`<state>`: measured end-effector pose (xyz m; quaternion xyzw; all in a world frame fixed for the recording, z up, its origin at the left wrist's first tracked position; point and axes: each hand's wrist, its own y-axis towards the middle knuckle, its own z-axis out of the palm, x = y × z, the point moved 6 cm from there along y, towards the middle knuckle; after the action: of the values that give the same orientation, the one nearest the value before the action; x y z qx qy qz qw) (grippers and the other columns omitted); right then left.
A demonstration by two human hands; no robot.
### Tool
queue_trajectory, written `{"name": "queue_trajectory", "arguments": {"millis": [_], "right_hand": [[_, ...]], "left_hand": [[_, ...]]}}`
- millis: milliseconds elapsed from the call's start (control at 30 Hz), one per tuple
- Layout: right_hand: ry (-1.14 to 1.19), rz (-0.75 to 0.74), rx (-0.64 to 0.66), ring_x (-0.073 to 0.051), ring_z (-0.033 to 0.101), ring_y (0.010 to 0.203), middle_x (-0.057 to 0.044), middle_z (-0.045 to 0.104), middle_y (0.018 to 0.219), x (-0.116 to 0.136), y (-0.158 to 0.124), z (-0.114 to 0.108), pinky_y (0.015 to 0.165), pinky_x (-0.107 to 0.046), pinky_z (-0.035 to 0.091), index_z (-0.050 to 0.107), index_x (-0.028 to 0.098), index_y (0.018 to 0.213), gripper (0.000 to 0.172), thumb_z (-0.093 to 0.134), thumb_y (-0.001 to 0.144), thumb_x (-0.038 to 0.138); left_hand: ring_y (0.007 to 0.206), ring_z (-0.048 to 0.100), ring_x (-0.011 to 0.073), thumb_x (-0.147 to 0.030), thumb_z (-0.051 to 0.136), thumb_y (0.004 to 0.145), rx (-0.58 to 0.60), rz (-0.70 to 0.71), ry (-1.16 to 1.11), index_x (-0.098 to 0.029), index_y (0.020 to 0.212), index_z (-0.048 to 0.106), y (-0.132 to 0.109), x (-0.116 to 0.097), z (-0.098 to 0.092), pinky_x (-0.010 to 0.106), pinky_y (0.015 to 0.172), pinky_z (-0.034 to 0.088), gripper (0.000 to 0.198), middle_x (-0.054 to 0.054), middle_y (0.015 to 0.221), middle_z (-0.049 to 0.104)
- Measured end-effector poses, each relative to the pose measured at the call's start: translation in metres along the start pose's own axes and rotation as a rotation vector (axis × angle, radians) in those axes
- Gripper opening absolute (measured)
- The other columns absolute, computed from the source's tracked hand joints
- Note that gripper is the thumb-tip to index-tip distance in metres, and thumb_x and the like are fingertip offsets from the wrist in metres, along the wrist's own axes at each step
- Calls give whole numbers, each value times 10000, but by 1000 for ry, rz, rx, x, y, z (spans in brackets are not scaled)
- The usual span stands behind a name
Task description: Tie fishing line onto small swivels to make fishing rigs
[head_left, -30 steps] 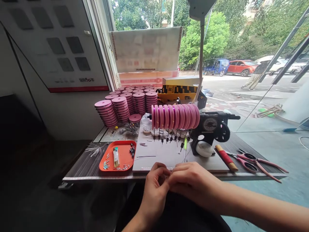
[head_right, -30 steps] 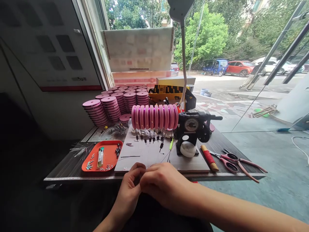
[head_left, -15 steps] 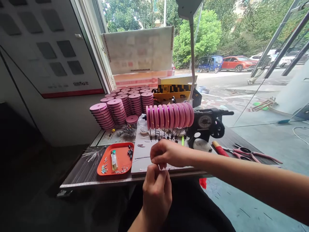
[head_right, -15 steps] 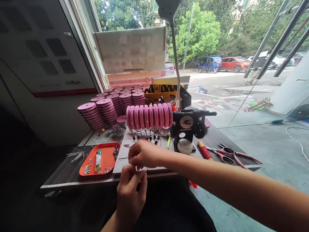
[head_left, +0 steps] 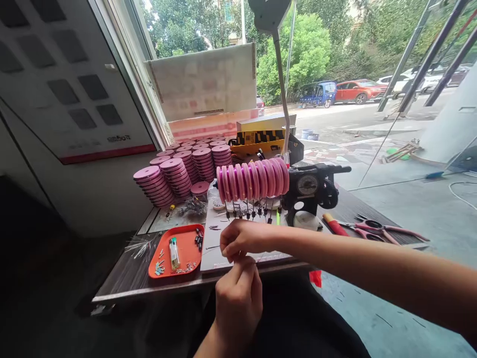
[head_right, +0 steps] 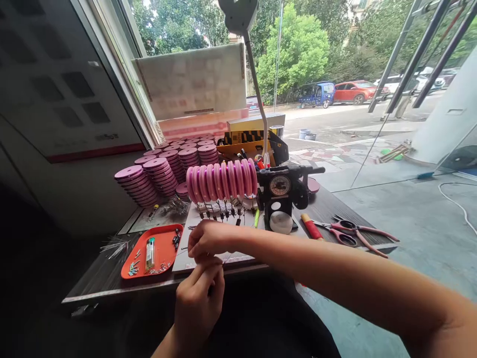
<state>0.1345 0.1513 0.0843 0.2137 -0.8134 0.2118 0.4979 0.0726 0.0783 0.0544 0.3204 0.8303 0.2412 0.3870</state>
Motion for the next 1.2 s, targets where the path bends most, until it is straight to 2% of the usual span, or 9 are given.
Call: {"name": "queue_trajectory", "arguments": {"millis": [167,267,467,600,733,900,967,1067,1200], "right_hand": [[-194,-217,-405,-134,509,743,-45,577,889,6,-73,-9,690,-266,399,566,168,876,88,531,806,128],[-584,-564,-789,-126,462,630,-33,564,715,-3,-133,0,590,-248,374,569,162,817,167,423,893,131],[-1032,-813,-692,-136,434,549,-24,574,619,-37,-149,41,507,-282,315,613,107,888,199,416,876,86],[-1019,-836,-688,-132,410,531,-19,547,584,-38,-145,43,508,-290,304,637,96,846,249,392,885,79],[-339,-555,-722,-124,469,606,-25,545,655,-60,-138,24,552,-245,353,640,144,776,256,443,914,229],[621,-115,-429,-98,449,575,24,499,591,-99,-120,34,562,-216,344,585,143,652,316,650,743,439],[689,-91,-397,-88,409,543,40,463,556,-98,-121,38,540,-211,319,573,144,628,333,665,715,452],[436,-174,-518,-103,466,595,14,511,612,-81,-134,36,570,-214,339,584,149,630,264,628,773,366],[116,-385,-664,-103,531,617,-14,573,687,-45,-153,32,557,-190,372,630,163,745,144,547,844,227]], "left_hand": [[469,448,81,-81,629,658,133,-834,-825,-156,570,627,-12,26,27,178,426,356,116,4,574,599],[457,431,42,-50,667,601,177,-1312,-1252,-131,586,630,-30,23,49,130,401,341,90,13,629,643],[472,529,49,7,638,597,216,-1523,-1356,-105,593,619,-37,12,57,89,358,328,114,33,602,652],[471,552,52,36,614,608,208,-1592,-1387,-95,580,618,-38,4,57,80,342,329,134,43,600,652],[479,528,40,10,662,595,190,-1559,-1437,-90,616,642,-38,1,57,94,375,352,105,34,645,645],[462,434,44,-122,710,566,410,-1272,-1298,-115,574,622,-25,-2,55,146,434,356,89,-26,533,523],[455,406,59,-173,683,607,439,-1027,-1060,-132,544,598,-14,-1,47,179,449,344,114,-37,509,481],[516,422,90,-191,642,675,349,-672,-664,-148,559,605,-2,-4,32,211,482,326,129,-18,589,490],[534,395,89,-200,615,723,229,-460,-612,-164,624,630,-3,-11,27,214,469,294,106,-12,693,464]]}}
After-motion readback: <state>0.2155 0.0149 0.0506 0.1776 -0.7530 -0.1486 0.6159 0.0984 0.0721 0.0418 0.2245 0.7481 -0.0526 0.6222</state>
